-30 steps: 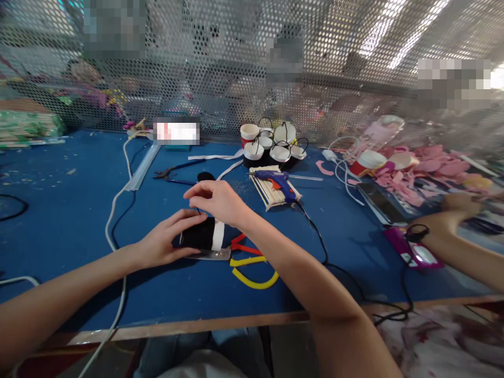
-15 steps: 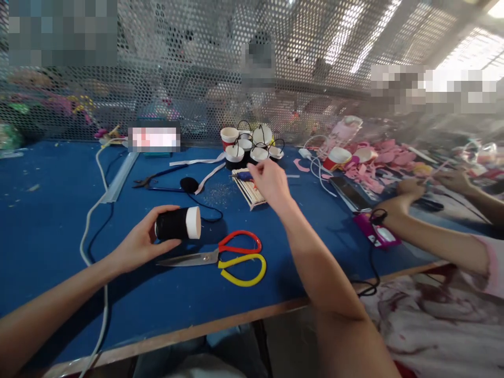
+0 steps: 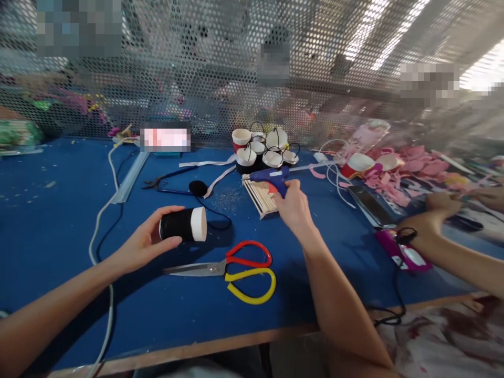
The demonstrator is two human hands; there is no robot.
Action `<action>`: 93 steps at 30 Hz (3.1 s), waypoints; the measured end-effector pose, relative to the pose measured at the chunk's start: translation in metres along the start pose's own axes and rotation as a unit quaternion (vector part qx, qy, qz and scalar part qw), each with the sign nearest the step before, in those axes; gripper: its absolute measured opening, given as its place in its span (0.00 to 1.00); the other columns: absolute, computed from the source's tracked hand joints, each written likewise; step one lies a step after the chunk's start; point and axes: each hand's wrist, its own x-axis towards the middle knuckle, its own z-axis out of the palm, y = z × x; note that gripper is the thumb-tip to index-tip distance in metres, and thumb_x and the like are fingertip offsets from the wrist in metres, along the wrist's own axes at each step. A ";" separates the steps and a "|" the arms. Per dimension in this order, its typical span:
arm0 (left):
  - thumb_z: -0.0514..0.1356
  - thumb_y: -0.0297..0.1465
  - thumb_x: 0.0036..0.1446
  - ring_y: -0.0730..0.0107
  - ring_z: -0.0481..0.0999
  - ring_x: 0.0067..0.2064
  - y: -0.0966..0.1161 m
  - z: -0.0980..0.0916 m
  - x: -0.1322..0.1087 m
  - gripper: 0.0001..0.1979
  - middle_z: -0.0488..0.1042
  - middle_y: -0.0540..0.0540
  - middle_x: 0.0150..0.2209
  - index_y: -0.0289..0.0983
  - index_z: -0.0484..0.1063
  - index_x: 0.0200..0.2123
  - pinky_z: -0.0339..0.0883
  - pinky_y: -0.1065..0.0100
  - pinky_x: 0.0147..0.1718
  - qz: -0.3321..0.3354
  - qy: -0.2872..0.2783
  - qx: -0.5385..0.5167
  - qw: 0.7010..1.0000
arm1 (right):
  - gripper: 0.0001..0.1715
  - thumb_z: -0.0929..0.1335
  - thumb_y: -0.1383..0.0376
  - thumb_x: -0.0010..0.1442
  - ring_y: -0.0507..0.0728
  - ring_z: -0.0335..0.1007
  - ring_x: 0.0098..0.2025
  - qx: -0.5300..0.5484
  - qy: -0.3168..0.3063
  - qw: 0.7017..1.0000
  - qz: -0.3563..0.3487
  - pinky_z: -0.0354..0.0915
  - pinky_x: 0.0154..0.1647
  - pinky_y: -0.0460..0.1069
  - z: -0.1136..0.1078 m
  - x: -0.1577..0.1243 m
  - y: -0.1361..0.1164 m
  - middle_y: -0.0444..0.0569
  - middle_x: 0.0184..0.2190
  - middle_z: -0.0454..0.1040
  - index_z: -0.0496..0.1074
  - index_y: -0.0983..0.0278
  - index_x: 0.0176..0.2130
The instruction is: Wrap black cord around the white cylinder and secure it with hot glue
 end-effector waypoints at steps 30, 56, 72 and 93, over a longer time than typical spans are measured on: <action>0.60 0.39 0.52 0.62 0.71 0.47 -0.011 -0.019 0.008 0.27 0.65 0.43 0.52 0.41 0.58 0.54 0.68 0.62 0.44 0.002 -0.028 0.143 0.989 | 0.09 0.65 0.60 0.53 0.52 0.65 0.21 0.121 -0.205 0.943 -0.231 0.61 0.23 0.47 -0.016 -0.089 -0.068 0.47 0.22 0.71 0.71 0.63 0.31; 0.62 0.36 0.50 0.65 0.70 0.43 -0.004 -0.019 0.007 0.24 0.65 0.45 0.48 0.43 0.62 0.51 0.67 0.64 0.40 0.056 -0.023 0.223 0.973 | 0.09 0.65 0.57 0.55 0.51 0.63 0.24 0.101 -0.242 0.933 -0.246 0.58 0.24 0.46 -0.019 -0.092 -0.060 0.43 0.23 0.69 0.66 0.60 0.32; 0.62 0.37 0.49 0.65 0.71 0.42 -0.006 -0.018 0.007 0.25 0.66 0.45 0.47 0.42 0.62 0.51 0.68 0.63 0.40 0.039 -0.015 0.201 0.979 | 0.08 0.67 0.58 0.54 0.50 0.65 0.25 0.098 -0.244 0.937 -0.229 0.60 0.25 0.45 -0.022 -0.094 -0.063 0.41 0.25 0.71 0.67 0.60 0.33; 0.59 0.28 0.53 0.58 0.61 0.56 0.001 -0.019 0.007 0.20 0.62 0.40 0.52 0.40 0.62 0.50 0.61 0.58 0.52 0.146 -0.060 0.265 0.951 | 0.08 0.64 0.60 0.54 0.52 0.61 0.19 0.089 -0.219 0.943 -0.236 0.57 0.19 0.47 -0.028 -0.086 -0.068 0.45 0.17 0.67 0.71 0.60 0.31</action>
